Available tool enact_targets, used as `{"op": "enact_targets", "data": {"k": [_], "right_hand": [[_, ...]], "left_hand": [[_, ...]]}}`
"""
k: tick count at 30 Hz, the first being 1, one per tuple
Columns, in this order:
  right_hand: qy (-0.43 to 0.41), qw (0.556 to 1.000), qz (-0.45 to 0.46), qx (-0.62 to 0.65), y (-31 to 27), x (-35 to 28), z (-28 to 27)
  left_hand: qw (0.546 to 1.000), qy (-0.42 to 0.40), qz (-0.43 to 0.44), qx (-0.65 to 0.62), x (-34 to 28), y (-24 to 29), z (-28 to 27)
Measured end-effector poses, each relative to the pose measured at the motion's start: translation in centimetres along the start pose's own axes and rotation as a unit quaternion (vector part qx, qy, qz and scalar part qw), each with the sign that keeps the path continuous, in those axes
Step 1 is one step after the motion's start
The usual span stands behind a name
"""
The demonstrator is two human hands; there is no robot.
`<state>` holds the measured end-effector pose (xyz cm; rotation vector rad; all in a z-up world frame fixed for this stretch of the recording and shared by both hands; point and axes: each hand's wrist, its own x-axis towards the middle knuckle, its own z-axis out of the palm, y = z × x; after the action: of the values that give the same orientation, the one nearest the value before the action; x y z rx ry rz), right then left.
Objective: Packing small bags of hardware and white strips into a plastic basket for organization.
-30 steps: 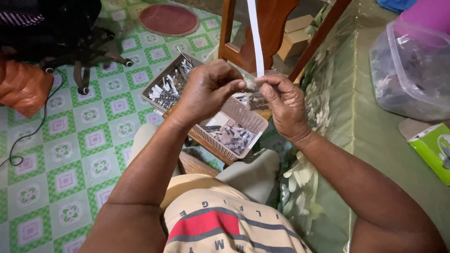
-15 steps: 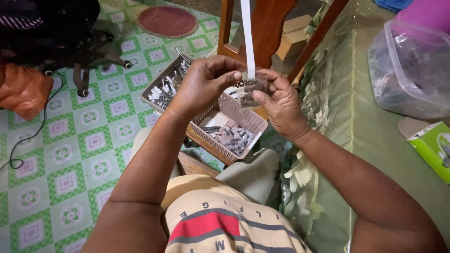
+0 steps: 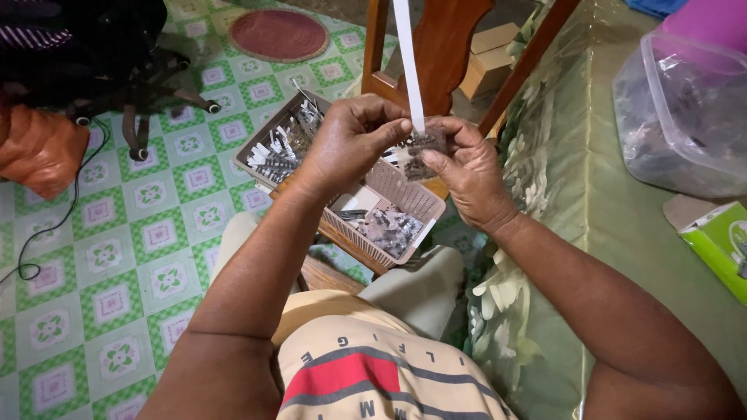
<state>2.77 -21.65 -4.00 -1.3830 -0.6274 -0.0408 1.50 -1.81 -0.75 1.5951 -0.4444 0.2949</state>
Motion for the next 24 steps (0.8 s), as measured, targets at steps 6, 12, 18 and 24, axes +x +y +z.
{"op": "enact_targets", "data": {"k": [6,12,18,24], "right_hand": [[0.010,0.999,0.021,0.028,-0.9,-0.2,0.6],[0.009,0.996,0.051,0.075,-0.8,0.2,0.2],[0.044,0.995,0.022,0.084,-0.8,0.1,0.6],[0.084,0.994,0.031,0.063,-1.3,0.2,1.1]], "left_hand": [[0.999,0.030,0.023,0.011,0.2,-1.8,0.3],[0.997,0.057,0.042,0.031,0.1,-2.1,0.7],[0.994,0.061,0.078,0.050,0.0,-1.9,1.0],[0.991,0.050,0.092,0.086,0.1,-2.1,1.2]]}}
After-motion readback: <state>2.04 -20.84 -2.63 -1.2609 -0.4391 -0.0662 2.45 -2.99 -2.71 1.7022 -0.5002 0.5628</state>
